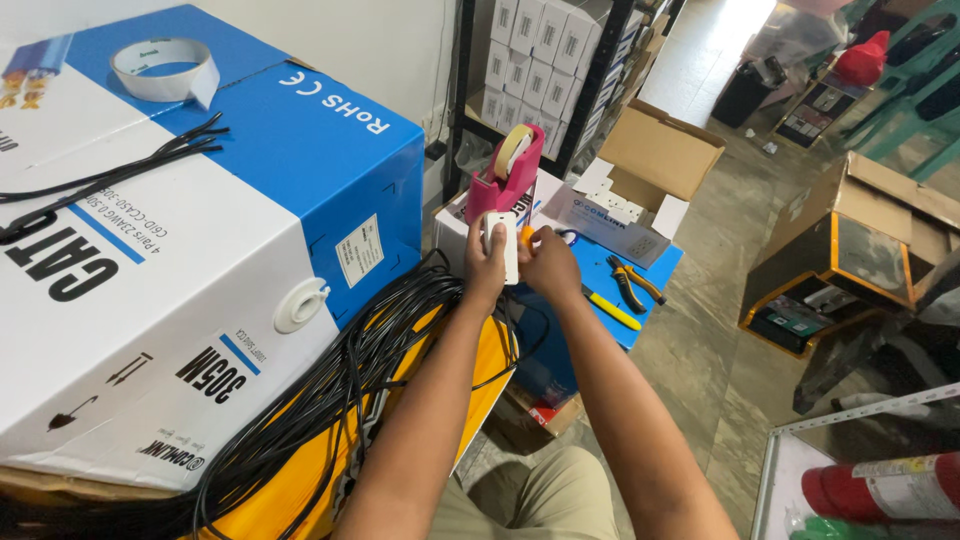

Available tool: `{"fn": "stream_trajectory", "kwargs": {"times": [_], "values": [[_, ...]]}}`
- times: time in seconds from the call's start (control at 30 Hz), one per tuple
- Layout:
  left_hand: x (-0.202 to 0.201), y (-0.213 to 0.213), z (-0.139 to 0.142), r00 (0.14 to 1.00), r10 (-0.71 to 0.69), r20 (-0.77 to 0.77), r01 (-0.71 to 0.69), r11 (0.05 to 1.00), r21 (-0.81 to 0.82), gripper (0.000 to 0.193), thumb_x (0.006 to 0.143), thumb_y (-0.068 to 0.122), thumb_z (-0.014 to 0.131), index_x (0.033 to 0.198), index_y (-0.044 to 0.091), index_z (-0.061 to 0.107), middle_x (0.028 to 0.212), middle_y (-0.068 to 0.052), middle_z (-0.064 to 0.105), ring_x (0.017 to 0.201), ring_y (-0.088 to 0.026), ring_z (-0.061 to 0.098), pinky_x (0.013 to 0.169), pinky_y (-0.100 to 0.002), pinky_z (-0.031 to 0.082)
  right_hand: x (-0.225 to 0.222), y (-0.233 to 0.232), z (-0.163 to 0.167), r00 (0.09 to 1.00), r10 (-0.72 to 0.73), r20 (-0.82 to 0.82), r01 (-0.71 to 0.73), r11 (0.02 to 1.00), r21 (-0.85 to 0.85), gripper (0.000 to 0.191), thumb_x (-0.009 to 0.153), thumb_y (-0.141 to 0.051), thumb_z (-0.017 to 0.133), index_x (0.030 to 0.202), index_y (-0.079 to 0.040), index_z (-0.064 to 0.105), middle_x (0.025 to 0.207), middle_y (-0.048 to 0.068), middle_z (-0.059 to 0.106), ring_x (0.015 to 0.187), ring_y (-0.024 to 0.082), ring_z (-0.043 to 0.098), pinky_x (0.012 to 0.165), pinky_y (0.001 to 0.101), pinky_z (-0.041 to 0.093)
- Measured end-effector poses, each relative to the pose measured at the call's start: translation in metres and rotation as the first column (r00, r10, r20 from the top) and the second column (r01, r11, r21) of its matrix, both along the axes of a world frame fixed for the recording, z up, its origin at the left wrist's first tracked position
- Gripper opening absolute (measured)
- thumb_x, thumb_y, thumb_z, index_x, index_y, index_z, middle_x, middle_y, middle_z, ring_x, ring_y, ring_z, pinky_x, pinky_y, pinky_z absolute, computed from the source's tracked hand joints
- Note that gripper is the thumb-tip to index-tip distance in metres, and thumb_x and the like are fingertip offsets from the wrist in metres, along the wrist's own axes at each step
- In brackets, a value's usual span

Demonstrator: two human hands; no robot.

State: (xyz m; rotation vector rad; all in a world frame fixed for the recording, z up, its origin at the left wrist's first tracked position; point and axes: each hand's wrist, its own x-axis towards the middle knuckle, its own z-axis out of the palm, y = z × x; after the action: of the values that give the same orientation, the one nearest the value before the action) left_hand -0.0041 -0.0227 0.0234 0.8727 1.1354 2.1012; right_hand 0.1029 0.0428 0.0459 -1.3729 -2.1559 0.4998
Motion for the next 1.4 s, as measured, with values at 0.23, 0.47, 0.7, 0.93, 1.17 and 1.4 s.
{"fn": "stream_trajectory", "kwargs": {"times": [0.23,0.47,0.7,0.93,1.17,1.4], "values": [[-0.002,-0.004,0.006,0.985,-0.1,0.138,0.107,0.993,-0.047,0.041,0.103,0.033,0.058,0.135,0.007,0.054,0.102,-0.013,0.074,0.074,-0.017,0.072,0.057,-0.028,0.058,0.006,-0.001,0.012,0.999,0.025,0.044,-0.025,1.0,-0.016,0.064,0.075,-0.035,0.084,0.118,0.007,0.06,0.1,0.027,0.069,0.097,0.04,0.071,0.082,0.0468,0.057],[-0.003,0.004,-0.001,0.974,-0.204,0.096,0.211,0.975,-0.069,0.037,0.106,0.034,0.051,0.129,0.005,0.054,0.107,-0.013,0.071,0.077,-0.018,0.075,0.054,-0.032,0.062,0.062,-0.061,0.038,0.972,-0.084,-0.218,0.139,0.957,0.253,0.033,0.09,-0.014,0.066,0.118,0.003,0.068,0.115,0.027,0.058,0.098,0.043,0.063,0.087,0.0478,0.054],[0.003,0.01,-0.011,0.977,-0.214,0.023,0.215,0.975,-0.061,0.051,0.103,0.027,0.052,0.15,0.012,0.038,0.104,-0.011,0.07,0.072,-0.017,0.072,0.052,-0.03,0.057,0.13,-0.163,0.088,0.94,0.019,-0.341,0.125,0.91,0.396,0.029,0.087,-0.004,0.068,0.115,0.0,0.071,0.11,0.019,0.064,0.1,0.032,0.066,0.09,0.0407,0.054],[0.002,0.005,-0.013,0.968,-0.174,-0.183,0.182,0.983,0.03,0.052,0.105,0.021,0.057,0.153,0.008,0.042,0.105,-0.009,0.067,0.08,-0.014,0.073,0.061,-0.027,0.057,0.147,-0.196,0.096,0.927,0.043,-0.373,0.108,0.921,0.374,0.029,0.086,-0.004,0.07,0.115,-0.001,0.071,0.11,0.016,0.064,0.097,0.027,0.067,0.084,0.0366,0.055],[-0.001,-0.001,-0.01,0.954,-0.197,-0.227,0.207,0.978,0.022,0.056,0.104,0.024,0.059,0.155,0.01,0.042,0.108,-0.006,0.067,0.085,-0.01,0.068,0.07,-0.026,0.056,0.153,-0.201,0.095,0.929,0.046,-0.368,0.099,0.925,0.366,0.029,0.084,-0.003,0.07,0.113,-0.001,0.072,0.107,0.016,0.064,0.095,0.027,0.067,0.082,0.0368,0.055],[-0.001,-0.003,-0.009,0.919,-0.108,-0.378,0.113,0.994,-0.008,0.057,0.105,0.032,0.06,0.156,0.011,0.044,0.131,-0.008,0.065,0.111,-0.01,0.06,0.097,-0.027,0.049,0.152,-0.201,0.098,0.926,0.045,-0.375,0.091,0.937,0.337,0.028,0.086,-0.004,0.069,0.114,-0.001,0.072,0.109,0.015,0.063,0.094,0.025,0.067,0.079,0.0353,0.056]]}}
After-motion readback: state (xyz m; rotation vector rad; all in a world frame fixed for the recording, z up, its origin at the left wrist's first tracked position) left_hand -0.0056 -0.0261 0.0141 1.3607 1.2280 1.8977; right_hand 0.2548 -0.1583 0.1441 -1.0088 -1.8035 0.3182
